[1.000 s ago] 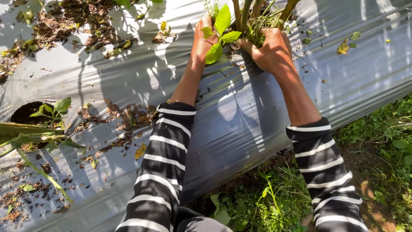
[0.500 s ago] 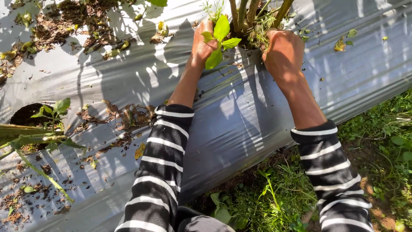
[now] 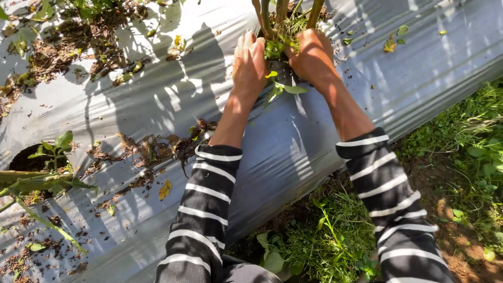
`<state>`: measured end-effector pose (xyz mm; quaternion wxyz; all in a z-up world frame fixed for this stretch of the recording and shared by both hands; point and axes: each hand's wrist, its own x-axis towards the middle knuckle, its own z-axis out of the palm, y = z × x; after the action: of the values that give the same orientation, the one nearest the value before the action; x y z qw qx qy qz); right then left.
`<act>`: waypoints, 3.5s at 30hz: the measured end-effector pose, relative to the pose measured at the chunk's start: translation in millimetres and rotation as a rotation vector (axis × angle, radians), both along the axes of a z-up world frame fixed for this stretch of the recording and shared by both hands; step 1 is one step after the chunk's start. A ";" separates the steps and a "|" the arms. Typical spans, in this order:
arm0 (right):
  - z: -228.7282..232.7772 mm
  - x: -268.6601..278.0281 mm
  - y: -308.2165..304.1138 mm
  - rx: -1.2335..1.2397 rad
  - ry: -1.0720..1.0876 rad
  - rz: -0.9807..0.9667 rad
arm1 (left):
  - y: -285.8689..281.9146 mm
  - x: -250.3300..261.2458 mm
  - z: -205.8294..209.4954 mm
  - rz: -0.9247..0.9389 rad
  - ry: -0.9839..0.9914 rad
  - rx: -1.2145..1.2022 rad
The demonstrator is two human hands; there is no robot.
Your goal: The person uses a sickle to loosen soil and remove weeds from a garden bed. They pull weeds by hand and clear vegetation around plants, including near a plastic-covered row.
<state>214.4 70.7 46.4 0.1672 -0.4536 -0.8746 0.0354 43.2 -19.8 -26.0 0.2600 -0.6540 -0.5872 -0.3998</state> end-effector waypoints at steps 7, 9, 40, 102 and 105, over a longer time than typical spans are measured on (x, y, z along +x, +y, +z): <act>66.3 107.8 -44.1 -0.235 0.260 0.136 | -38.1 77.1 70.7 -0.109 -0.424 -0.241; 60.1 123.6 -36.6 -0.200 0.280 0.143 | -37.9 95.0 66.1 -0.172 -0.580 -0.314; -3.1 277.1 -215.3 -0.562 0.140 -0.026 | -161.3 265.9 58.2 -0.767 -0.552 -0.677; -27.3 504.6 -817.0 -0.023 1.833 -0.814 | -385.2 601.7 -9.5 -1.320 1.235 -0.911; 20.0 504.8 -822.8 -0.073 1.339 -1.357 | -409.0 623.3 6.2 -1.356 1.319 -0.807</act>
<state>719.2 -752.0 66.5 0.6038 -0.7549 -0.1460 0.2102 666.6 -428.8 -19.9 0.0114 -0.9763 0.0745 0.2031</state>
